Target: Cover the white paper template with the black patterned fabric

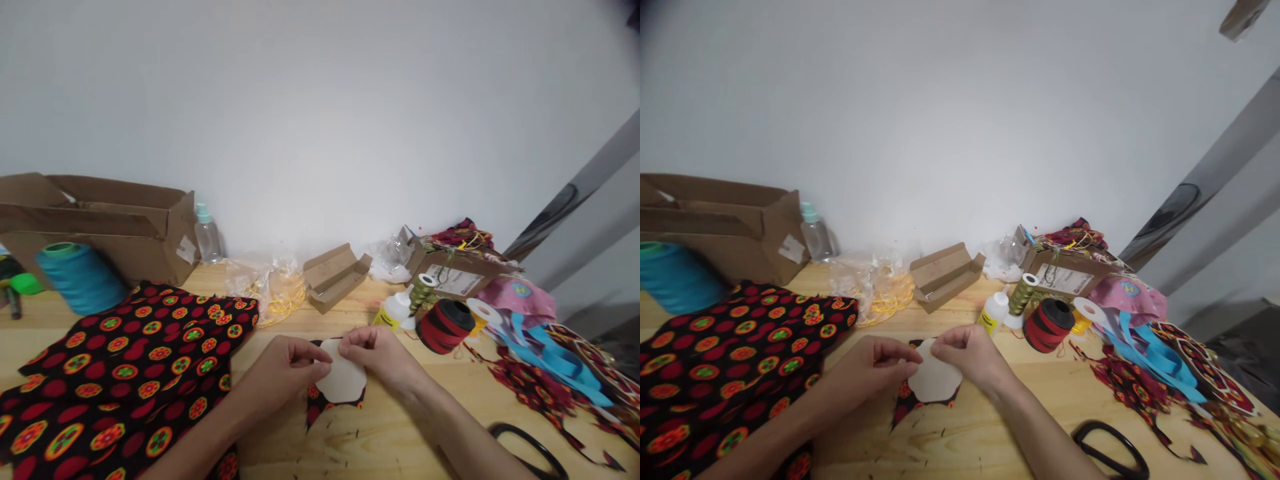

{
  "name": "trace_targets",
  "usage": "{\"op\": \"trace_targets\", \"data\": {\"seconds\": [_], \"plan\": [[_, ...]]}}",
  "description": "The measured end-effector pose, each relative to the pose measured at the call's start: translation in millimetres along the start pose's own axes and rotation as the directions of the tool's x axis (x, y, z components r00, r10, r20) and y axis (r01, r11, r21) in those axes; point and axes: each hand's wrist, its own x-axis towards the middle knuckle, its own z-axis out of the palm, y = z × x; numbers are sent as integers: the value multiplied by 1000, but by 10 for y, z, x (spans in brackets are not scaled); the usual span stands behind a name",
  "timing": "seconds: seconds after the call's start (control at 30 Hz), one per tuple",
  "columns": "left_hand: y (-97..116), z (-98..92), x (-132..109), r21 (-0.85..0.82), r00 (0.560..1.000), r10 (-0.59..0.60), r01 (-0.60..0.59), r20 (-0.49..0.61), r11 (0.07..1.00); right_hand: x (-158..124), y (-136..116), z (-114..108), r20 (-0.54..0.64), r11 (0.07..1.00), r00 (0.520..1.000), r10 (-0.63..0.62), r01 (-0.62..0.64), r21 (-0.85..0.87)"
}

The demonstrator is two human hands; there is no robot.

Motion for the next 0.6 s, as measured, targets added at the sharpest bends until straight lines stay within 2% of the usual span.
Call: {"op": "trace_targets", "data": {"seconds": [0.1, 0.23, 0.33, 0.43, 0.5, 0.6], "plan": [[-11, -17, -10, 107, 997, 43, -35, -65, 994, 56, 32, -38, -54, 1000, 998, -19, 18, -25], [-35, 43, -37, 379, 992, 118, -89, -54, 921, 127, 47, -88, -90, 996, 995, -50, 43, -80], [5, 64, -61, 576, 987, 161, -124, -13, 808, 179, 30, -115, -81, 990, 995, -58, 47, -131], [89, -5, -40, 721, 979, 189, -186, 78, 667, 245, 16, -132, -47, 981, 998, -51, 41, -187], [135, -82, 13, 763, 966, 217, -246, 141, 598, 294, 19, -139, -29, 972, 998, -47, 39, -231], [146, -173, 122, 769, 948, 249, -309, 200, 559, 354, 29, -142, -18, 957, 999, -48, 41, -289]]}}
